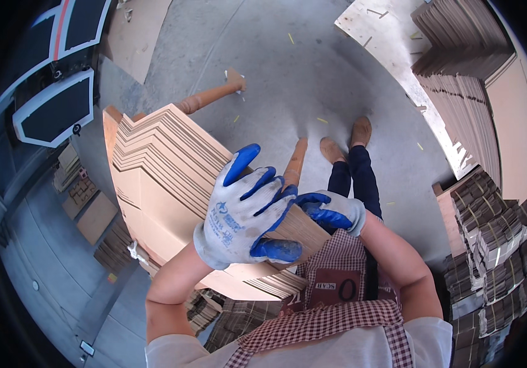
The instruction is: The person handles flat cardboard pieces, aligns them, and applies a white paste from a container onto the surface using a small tool. The person spreads the paste in parallel strokes across the cardboard.
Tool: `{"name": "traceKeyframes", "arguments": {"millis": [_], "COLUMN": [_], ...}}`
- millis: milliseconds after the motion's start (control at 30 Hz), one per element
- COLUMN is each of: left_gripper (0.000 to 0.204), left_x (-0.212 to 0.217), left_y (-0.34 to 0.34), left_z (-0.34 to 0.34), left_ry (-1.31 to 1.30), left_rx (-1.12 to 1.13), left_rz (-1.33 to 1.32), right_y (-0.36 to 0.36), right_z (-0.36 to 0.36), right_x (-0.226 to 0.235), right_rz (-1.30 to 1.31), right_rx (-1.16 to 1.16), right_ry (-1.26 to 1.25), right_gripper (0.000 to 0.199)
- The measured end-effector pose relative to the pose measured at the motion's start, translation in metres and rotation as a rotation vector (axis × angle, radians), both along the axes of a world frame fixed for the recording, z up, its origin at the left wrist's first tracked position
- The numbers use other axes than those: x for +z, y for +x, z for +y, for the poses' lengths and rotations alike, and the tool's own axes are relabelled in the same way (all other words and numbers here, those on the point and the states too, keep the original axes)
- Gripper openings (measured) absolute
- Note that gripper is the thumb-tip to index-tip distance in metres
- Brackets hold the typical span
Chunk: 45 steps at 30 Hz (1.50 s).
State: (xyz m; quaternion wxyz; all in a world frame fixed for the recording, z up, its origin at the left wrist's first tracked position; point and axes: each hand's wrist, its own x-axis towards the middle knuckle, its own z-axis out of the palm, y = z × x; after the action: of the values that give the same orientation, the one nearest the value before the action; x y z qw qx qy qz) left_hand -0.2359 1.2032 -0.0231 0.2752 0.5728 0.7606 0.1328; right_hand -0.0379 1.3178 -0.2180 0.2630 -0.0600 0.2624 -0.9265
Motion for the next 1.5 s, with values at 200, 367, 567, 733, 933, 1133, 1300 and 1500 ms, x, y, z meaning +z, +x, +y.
{"name": "traceKeyframes", "arguments": {"millis": [200, 367, 567, 733, 933, 1133, 1300, 1500], "left_gripper": [0.084, 0.084, 0.086, 0.086, 0.069, 0.045, 0.033, 0.024], "left_x": [0.005, -0.003, 0.002, 0.005, 0.003, -0.005, -0.011, -0.013], "left_y": [-0.007, -0.01, -0.011, -0.011, -0.012, -0.002, 0.002, 0.004], "left_z": [0.002, 0.0, 0.004, 0.007, -0.001, -0.005, -0.019, -0.022], "left_ry": [-0.03, 0.024, -0.009, -0.016, 0.032, 0.058, 0.088, 0.073], "left_rx": [-0.004, -0.01, 0.012, 0.016, -0.01, 0.047, 0.054, 0.03], "left_rz": [-0.009, -0.042, -0.053, -0.057, -0.057, 0.027, 0.094, 0.128], "right_y": [-0.015, -0.027, -0.028, -0.023, -0.038, -0.034, -0.034, -0.036], "right_z": [0.007, 0.025, 0.033, 0.026, 0.04, 0.029, 0.024, 0.022], "right_x": [0.007, 0.02, 0.018, 0.023, 0.046, 0.068, 0.08, 0.086], "right_rz": [-0.096, -0.125, -0.094, -0.138, -0.106, 0.052, 0.027, -0.007], "right_rx": [-0.002, -0.024, -0.071, -0.09, 0.029, -0.24, -0.294, -0.311], "right_ry": [-0.091, 0.002, 0.096, 0.026, 0.503, 0.742, 0.832, 0.895], "right_gripper": [0.045, 0.051, 0.047, 0.039, 0.041, 0.031, 0.025, 0.028]}}
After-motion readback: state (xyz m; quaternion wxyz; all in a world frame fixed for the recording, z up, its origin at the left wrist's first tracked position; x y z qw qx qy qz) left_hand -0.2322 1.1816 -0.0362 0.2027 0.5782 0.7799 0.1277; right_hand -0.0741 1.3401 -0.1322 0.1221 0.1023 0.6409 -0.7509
